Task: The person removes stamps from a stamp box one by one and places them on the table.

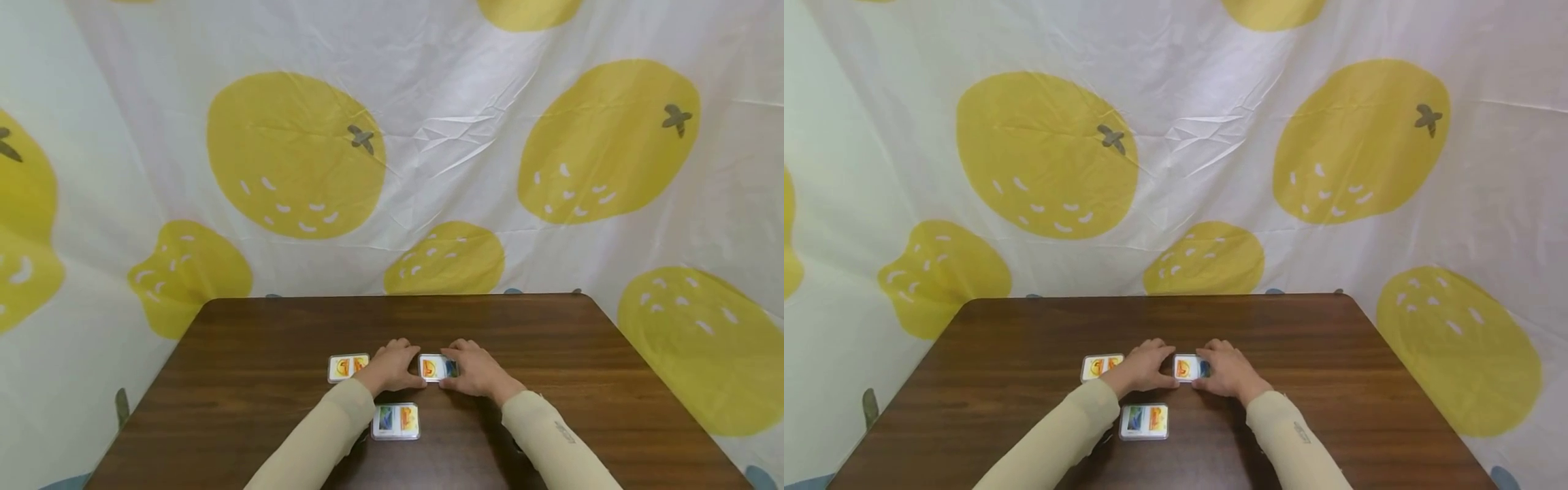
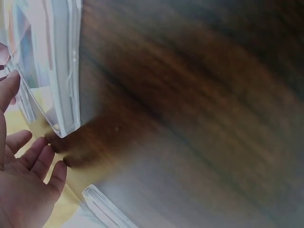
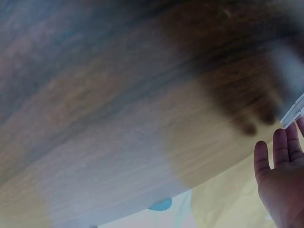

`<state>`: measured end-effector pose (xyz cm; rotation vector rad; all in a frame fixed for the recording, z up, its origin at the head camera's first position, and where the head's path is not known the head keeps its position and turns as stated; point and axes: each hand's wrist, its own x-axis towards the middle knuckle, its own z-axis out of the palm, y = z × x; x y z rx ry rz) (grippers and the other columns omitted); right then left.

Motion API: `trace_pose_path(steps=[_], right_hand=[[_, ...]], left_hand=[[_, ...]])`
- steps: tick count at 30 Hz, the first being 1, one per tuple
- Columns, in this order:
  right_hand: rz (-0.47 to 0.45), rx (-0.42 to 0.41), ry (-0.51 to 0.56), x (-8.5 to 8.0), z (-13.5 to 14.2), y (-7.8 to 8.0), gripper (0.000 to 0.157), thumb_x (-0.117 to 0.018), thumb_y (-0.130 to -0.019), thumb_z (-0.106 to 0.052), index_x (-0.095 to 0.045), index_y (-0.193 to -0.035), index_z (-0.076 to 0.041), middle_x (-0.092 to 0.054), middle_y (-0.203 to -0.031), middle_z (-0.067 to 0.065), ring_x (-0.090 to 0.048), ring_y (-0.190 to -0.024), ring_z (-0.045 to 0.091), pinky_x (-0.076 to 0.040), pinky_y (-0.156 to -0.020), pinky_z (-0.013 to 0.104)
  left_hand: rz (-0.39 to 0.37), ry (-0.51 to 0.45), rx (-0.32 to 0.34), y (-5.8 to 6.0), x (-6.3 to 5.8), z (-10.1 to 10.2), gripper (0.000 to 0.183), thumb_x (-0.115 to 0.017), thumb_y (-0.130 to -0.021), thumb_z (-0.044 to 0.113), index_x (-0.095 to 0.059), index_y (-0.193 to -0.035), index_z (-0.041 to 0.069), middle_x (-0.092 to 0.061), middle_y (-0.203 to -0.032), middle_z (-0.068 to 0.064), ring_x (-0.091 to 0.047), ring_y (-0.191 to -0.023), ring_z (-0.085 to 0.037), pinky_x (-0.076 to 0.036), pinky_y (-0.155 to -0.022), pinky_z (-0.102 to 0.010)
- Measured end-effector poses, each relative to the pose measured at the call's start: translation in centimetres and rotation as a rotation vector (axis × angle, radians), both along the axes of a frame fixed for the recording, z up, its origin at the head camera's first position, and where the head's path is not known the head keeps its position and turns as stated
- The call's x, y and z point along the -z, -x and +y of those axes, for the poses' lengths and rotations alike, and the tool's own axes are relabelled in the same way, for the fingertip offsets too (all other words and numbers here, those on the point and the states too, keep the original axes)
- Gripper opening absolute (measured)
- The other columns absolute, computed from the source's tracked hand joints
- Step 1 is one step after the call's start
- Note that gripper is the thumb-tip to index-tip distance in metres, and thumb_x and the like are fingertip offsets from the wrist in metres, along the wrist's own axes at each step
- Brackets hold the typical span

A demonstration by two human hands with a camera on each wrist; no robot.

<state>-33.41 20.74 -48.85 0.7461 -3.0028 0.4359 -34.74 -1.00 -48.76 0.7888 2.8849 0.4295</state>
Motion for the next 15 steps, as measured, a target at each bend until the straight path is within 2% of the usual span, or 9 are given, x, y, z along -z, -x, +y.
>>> trace_pose_path(steps=[5, 15], right_hand=[[0.014, -0.012, -0.023, -0.11, -0.14, 0.18, 0.061, -0.079, -0.085, -0.035, -0.061, -0.133, -0.001, -0.057, -0.125, 0.016, -0.052, -0.117, 0.035, -0.042, -0.097, 0.052], [-0.005, -0.028, -0.043, -0.3, -0.54, 0.44, 0.061, -0.08, -0.084, -0.031, -0.06, -0.132, 0.001, -0.057, -0.125, 0.016, -0.052, -0.116, 0.034, -0.043, -0.097, 0.05]], left_hand=[[0.038, 0.042, 0.011, -0.02, 0.07, 0.16, 0.073, -0.071, -0.087, 0.051, -0.052, -0.142, 0.008, -0.05, -0.133, -0.008, -0.044, -0.126, -0.025, -0.038, -0.103, -0.044], [0.041, 0.062, 0.005, -0.23, 0.21, 0.31, 0.062, -0.068, -0.09, 0.051, -0.056, -0.138, 0.013, -0.049, -0.132, -0.007, -0.043, -0.125, -0.025, -0.038, -0.101, -0.045]])
